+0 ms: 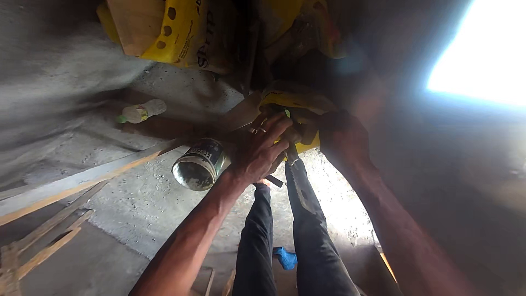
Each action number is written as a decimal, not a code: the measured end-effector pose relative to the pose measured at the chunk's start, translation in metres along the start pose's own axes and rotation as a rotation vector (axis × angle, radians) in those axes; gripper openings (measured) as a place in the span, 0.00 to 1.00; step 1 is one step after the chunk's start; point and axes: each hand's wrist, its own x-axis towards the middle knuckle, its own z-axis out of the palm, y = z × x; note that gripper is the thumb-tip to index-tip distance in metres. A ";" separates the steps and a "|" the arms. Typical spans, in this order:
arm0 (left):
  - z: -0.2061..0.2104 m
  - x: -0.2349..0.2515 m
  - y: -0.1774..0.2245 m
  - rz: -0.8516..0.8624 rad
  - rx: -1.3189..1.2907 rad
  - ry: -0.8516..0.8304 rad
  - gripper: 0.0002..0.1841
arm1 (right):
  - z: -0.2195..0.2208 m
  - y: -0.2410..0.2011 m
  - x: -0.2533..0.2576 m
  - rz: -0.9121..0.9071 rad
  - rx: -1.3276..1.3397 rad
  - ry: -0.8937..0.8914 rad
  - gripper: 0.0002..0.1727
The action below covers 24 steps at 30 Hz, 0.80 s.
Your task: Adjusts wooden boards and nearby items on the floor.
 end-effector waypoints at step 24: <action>0.007 -0.012 0.011 0.040 -0.024 -0.003 0.03 | 0.034 0.046 0.083 -0.123 0.474 -0.654 0.18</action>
